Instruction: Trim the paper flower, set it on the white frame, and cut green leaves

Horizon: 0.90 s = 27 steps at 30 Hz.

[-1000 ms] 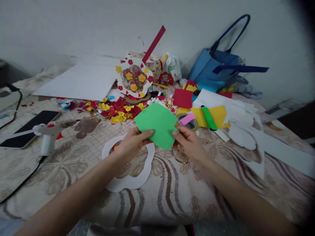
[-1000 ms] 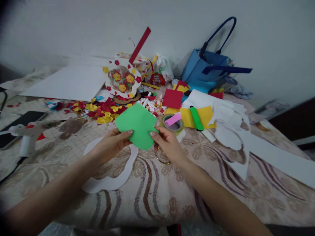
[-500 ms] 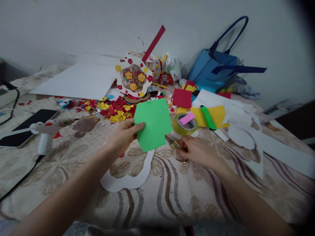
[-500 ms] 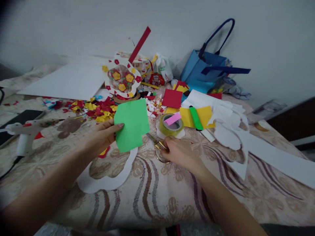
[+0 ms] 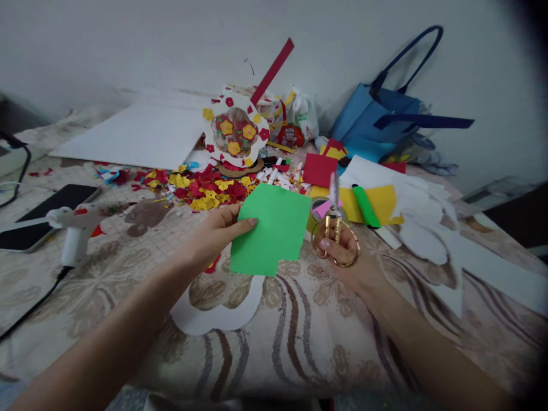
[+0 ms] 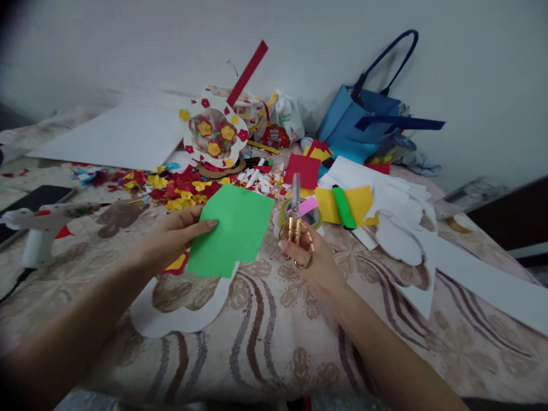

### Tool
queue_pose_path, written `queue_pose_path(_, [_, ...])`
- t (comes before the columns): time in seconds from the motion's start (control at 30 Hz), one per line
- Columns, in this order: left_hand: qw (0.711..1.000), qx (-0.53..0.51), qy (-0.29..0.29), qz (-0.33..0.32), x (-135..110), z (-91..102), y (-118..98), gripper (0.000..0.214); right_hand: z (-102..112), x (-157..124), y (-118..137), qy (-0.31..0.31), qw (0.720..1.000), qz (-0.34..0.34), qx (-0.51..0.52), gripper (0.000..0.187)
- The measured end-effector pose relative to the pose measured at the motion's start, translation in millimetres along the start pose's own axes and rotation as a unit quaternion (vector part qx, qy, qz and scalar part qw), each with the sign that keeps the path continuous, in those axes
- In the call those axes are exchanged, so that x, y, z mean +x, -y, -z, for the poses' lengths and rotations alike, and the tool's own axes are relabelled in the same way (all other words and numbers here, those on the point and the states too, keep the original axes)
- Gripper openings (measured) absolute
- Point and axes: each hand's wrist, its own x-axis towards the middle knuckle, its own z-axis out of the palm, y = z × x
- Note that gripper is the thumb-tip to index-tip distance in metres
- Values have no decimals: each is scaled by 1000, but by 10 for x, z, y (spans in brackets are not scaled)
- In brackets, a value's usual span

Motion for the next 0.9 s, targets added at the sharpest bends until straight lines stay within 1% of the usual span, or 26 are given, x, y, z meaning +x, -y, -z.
queue_pose_path(0.07, [1000, 21, 18, -8, -14, -13, -5, 24, -34, 10, -53, -8, 999, 10, 40, 29])
queue_pose_path(0.17, [997, 65, 33, -26, -37, -36, 1, 22, -85, -27, -45, -12, 997, -6, 78, 31])
queue_pose_path(0.27, [993, 103, 52, -32, -44, -56, 30, 20, -161, -95, -10, -35, 997, -21, 71, 31])
queue_pose_path(0.33, [993, 102, 55, -25, -40, -66, 45, 19, -214, -130, 12, -67, 996, -23, 57, 30])
queue_pose_path(0.43, [998, 49, 50, 1, -32, -79, 48, 21, -271, -146, 65, -125, 991, -12, 50, 29])
queue_pose_path(0.5, [998, 1, 57, 36, -31, -96, 58, 23, -289, -141, 111, -155, 987, 5, 46, 27])
queue_pose_path(0.57, [994, -50, 65, 74, -35, -132, 91, 26, -297, -133, 148, -184, 982, 29, 38, 27])
queue_pose_path(0.63, [987, -110, 58, 99, -41, -185, 142, 26, -304, -130, 159, -201, 978, 43, 35, 27])
queue_pose_path(0.7, [980, -169, 27, 102, -44, -240, 190, 23, -316, -136, 140, -199, 978, 41, 46, 26])
queue_pose_path(0.8, [972, -217, -32, 81, -43, -296, 224, 16, -348, -161, 81, -179, 981, 26, 69, 23])
queue_pose_path(0.9, [964, -252, -50, 69, -53, -335, 229, 18, -383, -188, 30, -165, 983, 21, 80, 21])
